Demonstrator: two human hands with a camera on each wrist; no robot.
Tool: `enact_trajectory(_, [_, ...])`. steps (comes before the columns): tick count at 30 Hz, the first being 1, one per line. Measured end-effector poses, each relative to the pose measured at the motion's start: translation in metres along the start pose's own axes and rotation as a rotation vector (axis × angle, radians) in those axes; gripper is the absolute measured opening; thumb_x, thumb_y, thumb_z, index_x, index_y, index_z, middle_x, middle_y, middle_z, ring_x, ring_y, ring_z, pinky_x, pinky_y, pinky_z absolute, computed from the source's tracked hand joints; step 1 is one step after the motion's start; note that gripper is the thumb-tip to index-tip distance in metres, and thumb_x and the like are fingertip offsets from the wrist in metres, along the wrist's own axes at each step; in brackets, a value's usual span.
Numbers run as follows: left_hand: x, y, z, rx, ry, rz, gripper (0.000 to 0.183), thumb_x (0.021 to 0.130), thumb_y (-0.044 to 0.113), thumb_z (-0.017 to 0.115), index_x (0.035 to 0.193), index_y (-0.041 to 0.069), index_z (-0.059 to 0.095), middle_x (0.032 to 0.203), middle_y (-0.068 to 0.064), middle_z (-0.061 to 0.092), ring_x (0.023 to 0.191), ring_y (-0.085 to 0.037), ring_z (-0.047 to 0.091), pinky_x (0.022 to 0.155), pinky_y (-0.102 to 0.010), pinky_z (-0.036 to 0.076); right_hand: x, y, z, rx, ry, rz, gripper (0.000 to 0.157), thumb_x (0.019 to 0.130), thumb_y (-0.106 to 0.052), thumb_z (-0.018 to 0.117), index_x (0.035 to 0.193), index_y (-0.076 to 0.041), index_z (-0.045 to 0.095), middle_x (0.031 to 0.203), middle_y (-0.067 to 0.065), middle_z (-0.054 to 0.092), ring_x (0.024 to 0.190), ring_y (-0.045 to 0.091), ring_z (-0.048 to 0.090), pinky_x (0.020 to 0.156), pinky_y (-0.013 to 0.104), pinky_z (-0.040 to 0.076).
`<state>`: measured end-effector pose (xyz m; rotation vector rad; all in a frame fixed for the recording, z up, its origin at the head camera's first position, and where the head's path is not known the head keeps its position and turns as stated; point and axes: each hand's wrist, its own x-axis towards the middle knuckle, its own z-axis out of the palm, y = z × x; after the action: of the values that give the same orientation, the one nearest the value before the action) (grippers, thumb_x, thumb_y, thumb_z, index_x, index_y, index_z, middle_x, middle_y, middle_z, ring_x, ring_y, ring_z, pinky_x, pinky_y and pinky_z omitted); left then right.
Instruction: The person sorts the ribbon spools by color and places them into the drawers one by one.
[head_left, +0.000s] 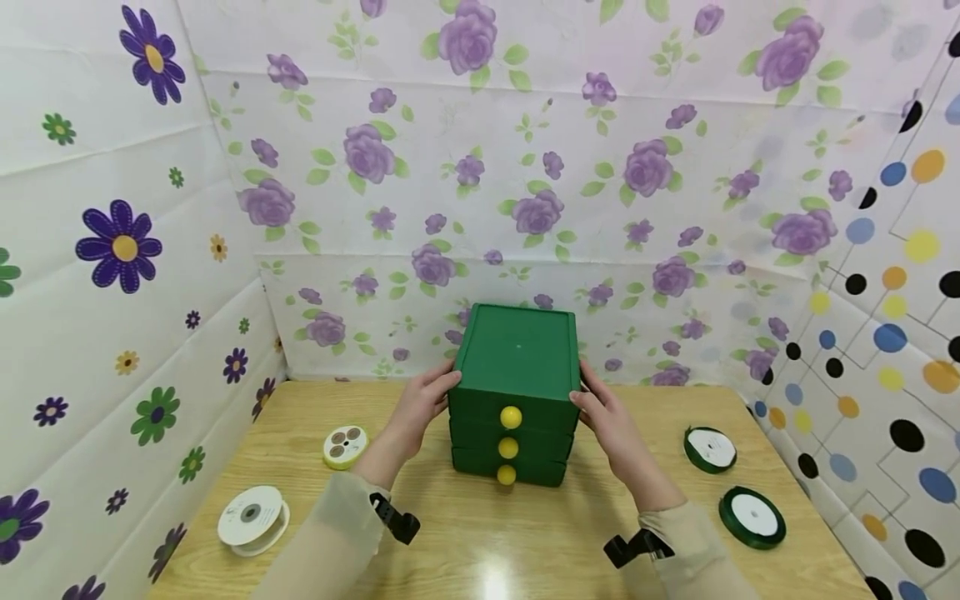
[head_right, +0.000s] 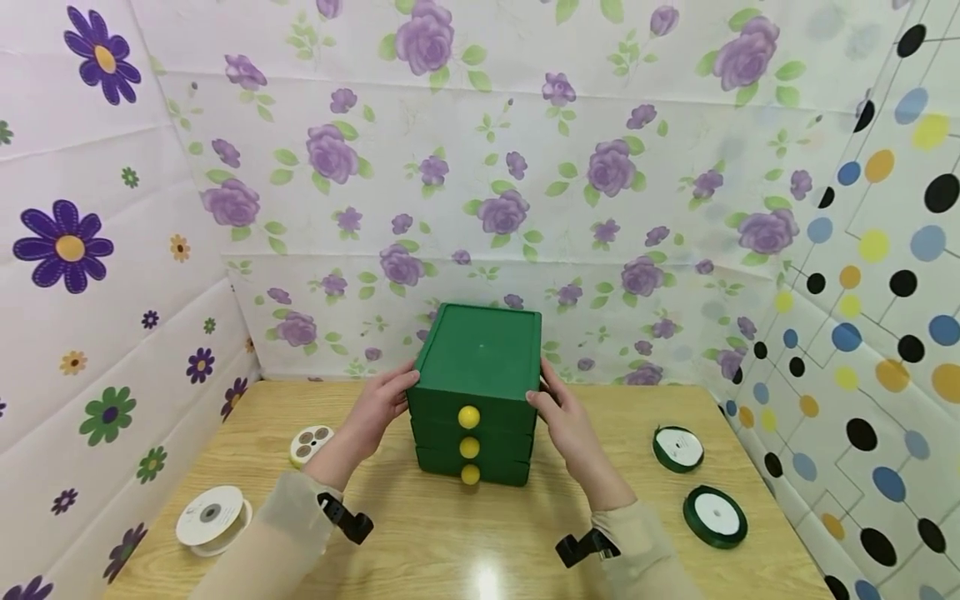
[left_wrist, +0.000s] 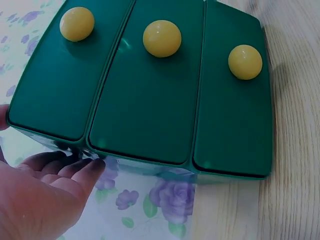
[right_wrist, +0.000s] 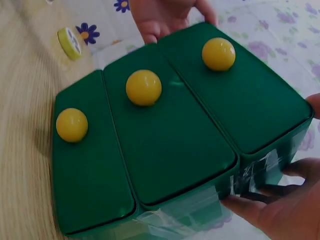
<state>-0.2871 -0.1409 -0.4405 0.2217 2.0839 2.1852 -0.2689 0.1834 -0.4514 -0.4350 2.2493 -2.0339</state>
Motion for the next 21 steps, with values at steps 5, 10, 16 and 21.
enact_trajectory(5, [-0.002,0.002,0.002,0.003,0.010,-0.013,0.069,0.109,0.038,0.061,0.165,0.002,0.040,0.170,-0.020,0.034,0.158,-0.038,0.031,0.126,-0.054,0.032,0.006,0.001,-0.003,0.003,-0.011,0.014,0.069,0.116,-0.036,0.048,0.174,-0.025,0.013,0.179,0.000,0.009,0.164,0.033,0.014,0.128,0.064,0.021])
enact_trajectory(10, [-0.003,0.001,0.003,0.008,0.022,-0.019,0.071,0.109,0.038,0.063,0.164,0.001,0.039,0.170,-0.021,0.033,0.158,-0.037,0.031,0.126,-0.054,0.033,0.010,0.005,-0.004,0.006,-0.013,0.017,0.069,0.116,-0.036,0.047,0.174,-0.023,0.013,0.180,0.002,0.008,0.164,0.033,0.013,0.128,0.064,0.022])
enact_trajectory(16, [-0.002,0.000,0.004,-0.002,0.042,-0.021,0.071,0.108,0.040,0.065,0.164,0.002,0.042,0.170,-0.018,0.036,0.158,-0.035,0.031,0.126,-0.054,0.033,0.016,0.006,-0.005,0.008,-0.012,0.012,0.067,0.116,-0.036,0.046,0.174,-0.023,0.015,0.180,0.005,0.009,0.164,0.035,0.013,0.127,0.065,0.024])
enact_trajectory(21, [0.000,0.000,0.004,-0.002,0.052,-0.014,0.073,0.107,0.043,0.068,0.163,0.003,0.043,0.169,-0.016,0.039,0.157,-0.034,0.033,0.126,-0.053,0.035,0.022,0.007,-0.006,0.021,-0.002,0.019,0.066,0.116,-0.035,0.046,0.174,-0.025,0.017,0.180,0.006,0.009,0.163,0.035,0.016,0.127,0.064,0.025])
